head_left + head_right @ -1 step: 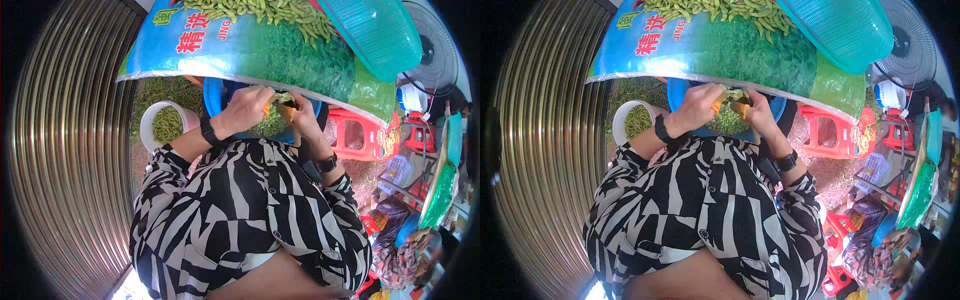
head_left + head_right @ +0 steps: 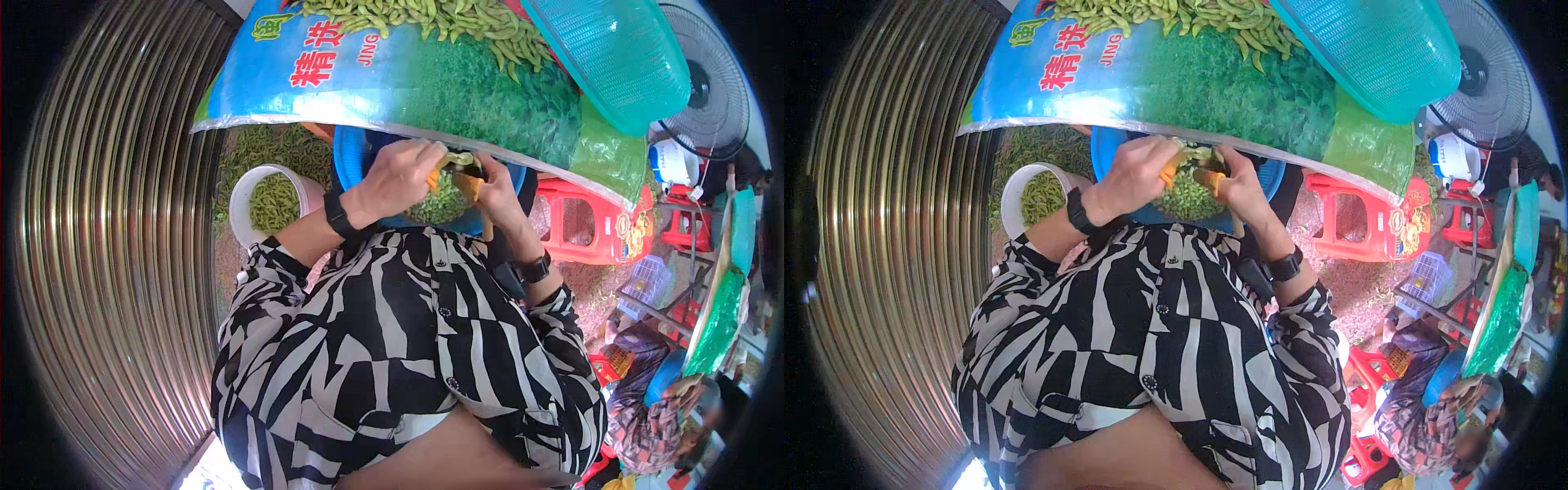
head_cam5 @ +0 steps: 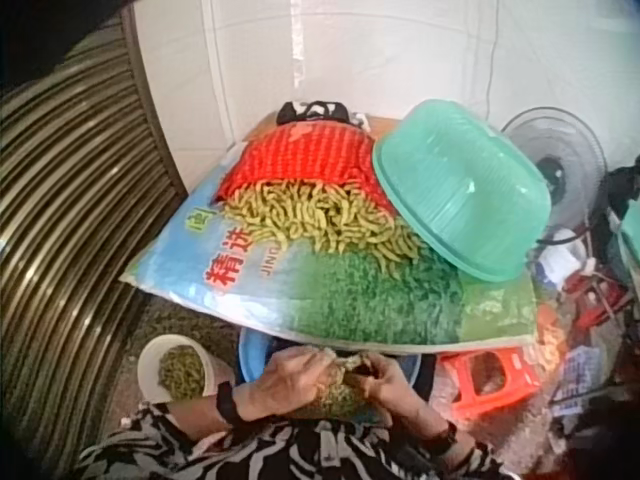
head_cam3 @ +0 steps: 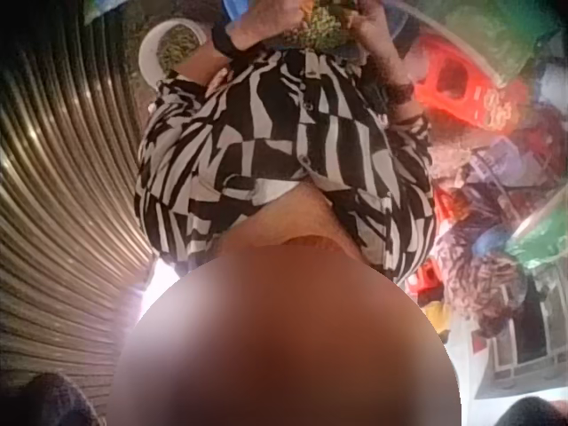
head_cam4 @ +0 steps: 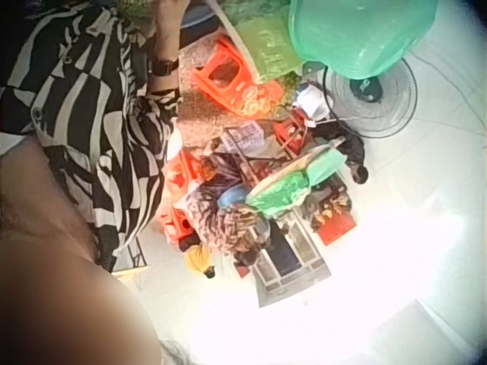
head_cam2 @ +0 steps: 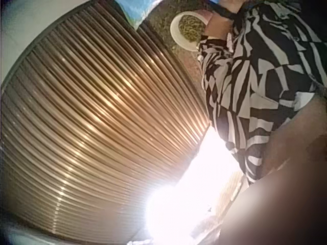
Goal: The person picks up edamame pods from a large bag, peels the beans out by hand, and drops them into a blue bowl while placing the empty pods into a white bucket.
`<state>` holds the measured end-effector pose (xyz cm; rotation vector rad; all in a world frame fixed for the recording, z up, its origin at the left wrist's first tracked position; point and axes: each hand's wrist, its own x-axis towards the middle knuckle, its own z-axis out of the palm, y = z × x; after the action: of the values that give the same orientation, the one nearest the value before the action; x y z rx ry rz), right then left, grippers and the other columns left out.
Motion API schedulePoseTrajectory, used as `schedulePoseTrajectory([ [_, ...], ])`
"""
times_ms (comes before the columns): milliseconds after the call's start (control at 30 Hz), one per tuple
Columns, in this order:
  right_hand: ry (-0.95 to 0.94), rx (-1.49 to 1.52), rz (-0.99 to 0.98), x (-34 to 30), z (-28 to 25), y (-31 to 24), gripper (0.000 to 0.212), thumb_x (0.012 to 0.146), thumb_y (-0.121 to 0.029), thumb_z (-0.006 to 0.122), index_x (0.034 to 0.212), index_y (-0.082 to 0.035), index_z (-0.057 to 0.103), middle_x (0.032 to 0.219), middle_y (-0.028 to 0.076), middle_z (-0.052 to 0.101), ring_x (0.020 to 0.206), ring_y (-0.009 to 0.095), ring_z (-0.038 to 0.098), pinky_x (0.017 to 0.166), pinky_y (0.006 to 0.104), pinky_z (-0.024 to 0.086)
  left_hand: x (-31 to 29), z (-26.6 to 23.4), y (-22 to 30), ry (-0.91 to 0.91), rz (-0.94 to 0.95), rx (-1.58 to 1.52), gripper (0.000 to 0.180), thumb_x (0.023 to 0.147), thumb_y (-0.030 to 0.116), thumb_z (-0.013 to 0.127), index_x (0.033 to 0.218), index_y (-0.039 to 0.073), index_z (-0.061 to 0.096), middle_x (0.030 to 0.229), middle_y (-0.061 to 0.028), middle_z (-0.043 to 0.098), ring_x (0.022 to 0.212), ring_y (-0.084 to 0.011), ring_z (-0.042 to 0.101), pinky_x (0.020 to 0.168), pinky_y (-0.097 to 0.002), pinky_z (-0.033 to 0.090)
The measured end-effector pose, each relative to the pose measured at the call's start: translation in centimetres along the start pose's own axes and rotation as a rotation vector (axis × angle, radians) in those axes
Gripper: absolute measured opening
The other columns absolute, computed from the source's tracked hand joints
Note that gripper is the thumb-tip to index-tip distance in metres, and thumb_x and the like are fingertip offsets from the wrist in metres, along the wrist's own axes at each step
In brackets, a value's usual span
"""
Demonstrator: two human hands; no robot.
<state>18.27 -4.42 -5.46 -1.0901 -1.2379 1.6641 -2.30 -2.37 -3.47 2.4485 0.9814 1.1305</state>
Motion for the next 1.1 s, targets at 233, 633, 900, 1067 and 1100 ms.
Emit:
schedulePoseTrajectory([
  [233, -0.068, -0.123, 0.032, -1.1, -1.1, -0.9, 0.023, 0.089, -0.018, 0.057, 0.107, -0.004, 0.057, 0.081, -0.003, 0.053, 0.063, 0.004, 0.045, 0.052, 0.0196, 0.034, -4.0, -10.1, -1.3, -0.205, -0.239, 0.529, 0.025, 0.067, 0.007, 0.069, 0.090, 0.006, 0.059, 0.079, -0.0078, 0.059, 0.077, -0.0249, 0.061, 0.069, -0.0384, 0.050],
  [633, -0.084, 0.058, -0.040, -0.6, 0.4, -2.2, 0.027, 0.095, -0.017, 0.050, 0.119, -0.006, 0.055, 0.073, -0.001, 0.053, 0.054, 0.005, 0.044, 0.046, 0.0197, 0.033, 5.5, -12.9, -7.9, -0.051, -0.081, 0.405, 0.029, 0.074, -0.001, 0.059, 0.102, 0.004, 0.061, 0.082, -0.0146, 0.059, 0.083, -0.0354, 0.061, 0.073, -0.0441, 0.051],
  [900, -0.009, 0.093, -0.033, -1.7, 0.4, -2.2, 0.034, 0.097, -0.019, 0.047, 0.128, -0.007, 0.052, 0.069, -0.002, 0.050, 0.052, 0.005, 0.043, 0.045, 0.0191, 0.031, 12.4, -8.9, -12.4, -0.288, -0.057, 0.652, 0.036, 0.075, -0.001, 0.058, 0.110, 0.005, 0.061, 0.105, -0.0167, 0.055, 0.095, -0.0338, 0.057, 0.079, -0.0402, 0.049],
  [1067, 0.035, 0.175, -0.043, -1.8, 0.3, -3.2, 0.040, 0.098, -0.021, 0.044, 0.136, -0.008, 0.046, 0.068, -0.002, 0.049, 0.052, 0.004, 0.042, 0.045, 0.0188, 0.031, 11.3, -7.1, -7.9, 0.016, 0.157, 0.376, 0.025, 0.081, 0.000, 0.058, 0.106, 0.001, 0.062, 0.103, -0.0127, 0.059, 0.091, -0.0279, 0.061, 0.075, -0.0339, 0.051],
  [1100, 0.041, 0.170, -0.087, -1.8, 0.5, -3.7, 0.042, 0.098, -0.021, 0.043, 0.138, -0.008, 0.044, 0.068, -0.003, 0.049, 0.052, 0.004, 0.042, 0.045, 0.0186, 0.030, 10.7, -6.7, -6.4, -0.086, -0.063, -0.009, 0.021, 0.082, 0.005, 0.062, 0.103, 0.001, 0.063, 0.096, -0.0116, 0.062, 0.086, -0.0225, 0.060, 0.073, -0.0332, 0.050],
])
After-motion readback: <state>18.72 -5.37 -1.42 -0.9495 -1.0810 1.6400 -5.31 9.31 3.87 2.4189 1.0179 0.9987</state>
